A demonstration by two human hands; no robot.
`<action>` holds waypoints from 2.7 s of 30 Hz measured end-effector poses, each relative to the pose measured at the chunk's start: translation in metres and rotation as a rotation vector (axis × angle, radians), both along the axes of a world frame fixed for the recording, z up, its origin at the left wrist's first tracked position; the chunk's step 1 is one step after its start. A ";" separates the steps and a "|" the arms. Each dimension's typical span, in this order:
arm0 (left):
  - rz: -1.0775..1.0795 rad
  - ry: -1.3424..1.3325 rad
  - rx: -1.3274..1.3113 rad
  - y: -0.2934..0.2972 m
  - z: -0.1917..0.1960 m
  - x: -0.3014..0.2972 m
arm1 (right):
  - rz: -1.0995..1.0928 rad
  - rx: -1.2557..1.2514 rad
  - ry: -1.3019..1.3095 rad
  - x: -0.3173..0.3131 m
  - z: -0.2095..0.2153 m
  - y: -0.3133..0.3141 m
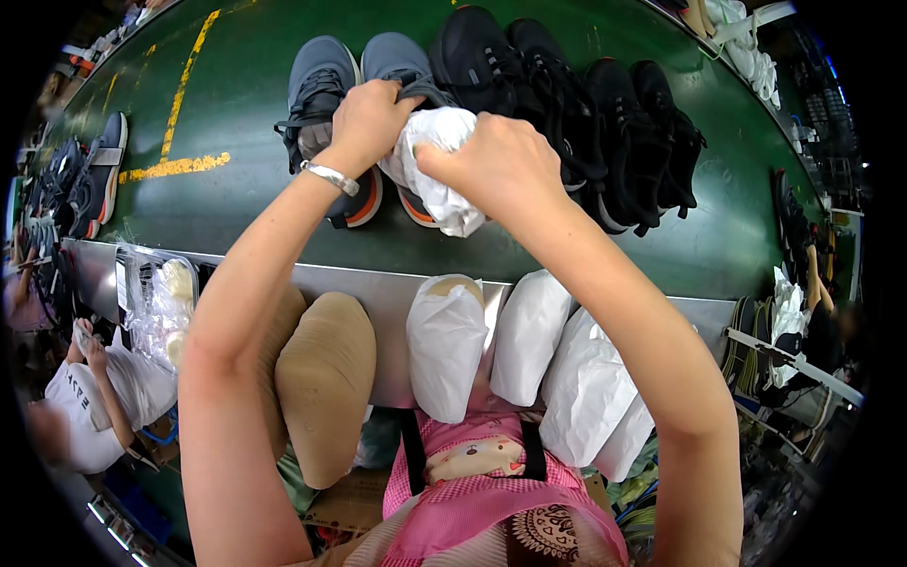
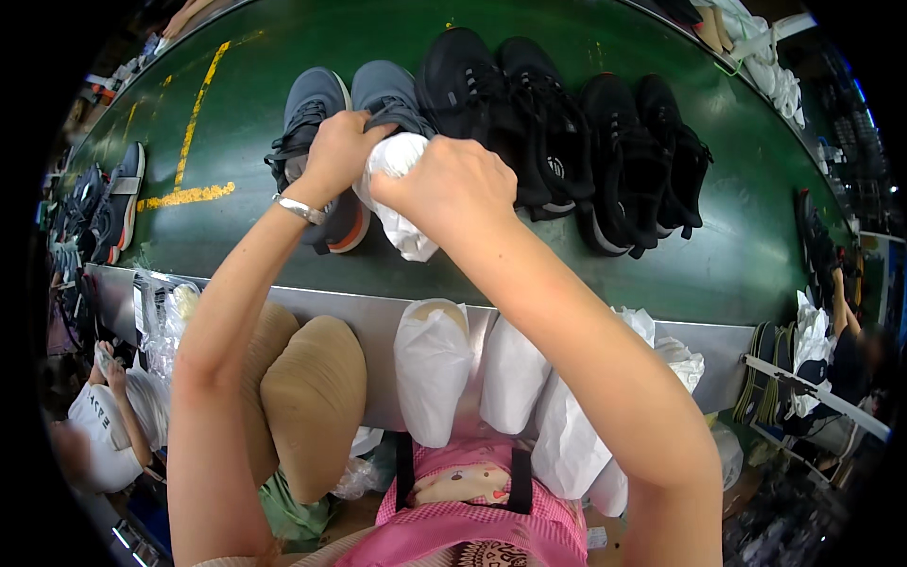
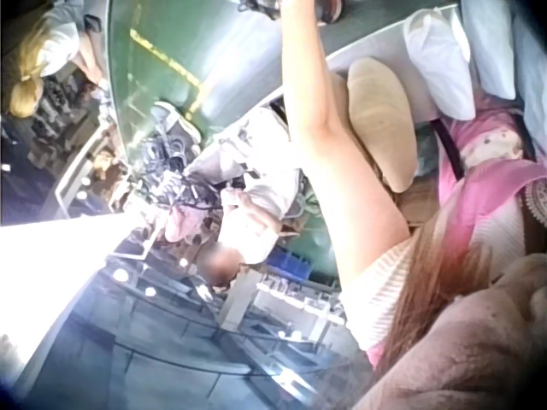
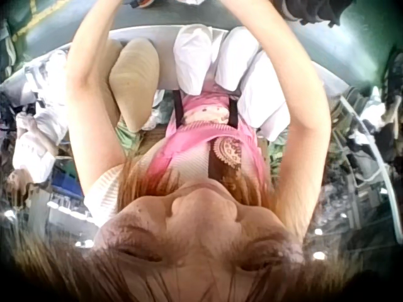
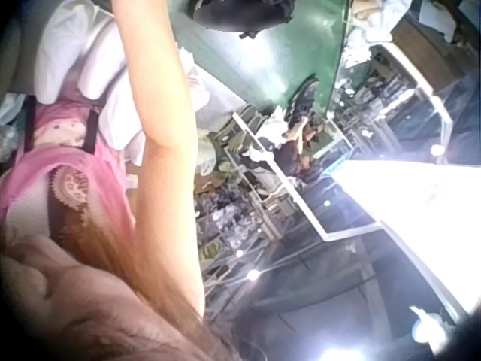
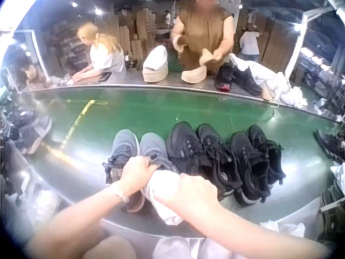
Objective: The person repeatedly picks up white tissue paper, folds it into a compact shape, and inserts it into the toe area of various shoes on a conveyor belt. The person handles multiple pairs of shoes one at a time, moving them along the belt after stuffing.
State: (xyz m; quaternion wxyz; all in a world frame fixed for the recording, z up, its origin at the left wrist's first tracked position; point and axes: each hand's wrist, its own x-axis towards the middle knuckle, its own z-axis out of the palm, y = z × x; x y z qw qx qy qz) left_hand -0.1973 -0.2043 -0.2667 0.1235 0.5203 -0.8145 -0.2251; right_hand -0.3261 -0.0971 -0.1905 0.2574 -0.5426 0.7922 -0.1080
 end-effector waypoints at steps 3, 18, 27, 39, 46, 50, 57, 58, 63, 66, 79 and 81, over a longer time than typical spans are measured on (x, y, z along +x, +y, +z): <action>-0.052 -0.054 -0.071 -0.001 -0.002 0.001 | -0.040 0.024 -0.047 -0.002 -0.008 -0.008; -0.156 0.057 0.332 -0.001 0.020 0.014 | 0.010 -0.232 0.140 0.013 -0.056 -0.003; -0.125 -0.032 0.368 -0.011 0.020 0.037 | 0.288 -0.082 0.030 0.006 -0.057 -0.018; -0.212 -0.015 0.235 -0.003 0.014 0.028 | 0.293 -0.136 -0.165 -0.023 -0.095 -0.045; -0.143 0.008 0.288 0.002 0.010 0.036 | 0.147 -0.576 0.101 0.011 -0.146 -0.047; 0.159 0.091 0.509 0.005 0.016 0.039 | 0.176 -0.460 0.009 0.013 -0.135 -0.054; -0.003 -0.374 0.047 0.011 -0.003 0.015 | 0.233 -0.265 -0.062 0.010 -0.125 -0.063; 0.025 -0.395 0.007 0.012 -0.008 0.016 | 0.239 -0.303 -0.038 0.011 -0.130 -0.063; 0.169 -0.380 0.040 0.011 -0.028 0.012 | 0.225 -0.493 0.070 0.022 -0.154 -0.061; 0.191 -0.373 -0.050 0.011 -0.028 0.010 | 0.181 -0.538 0.114 0.026 -0.156 -0.065; 0.319 -0.276 -0.185 0.012 -0.038 0.003 | 0.199 -0.630 0.282 -0.062 -0.093 0.000; 0.311 -0.270 -0.163 0.008 -0.038 0.006 | 0.306 -0.133 0.289 -0.081 -0.091 0.012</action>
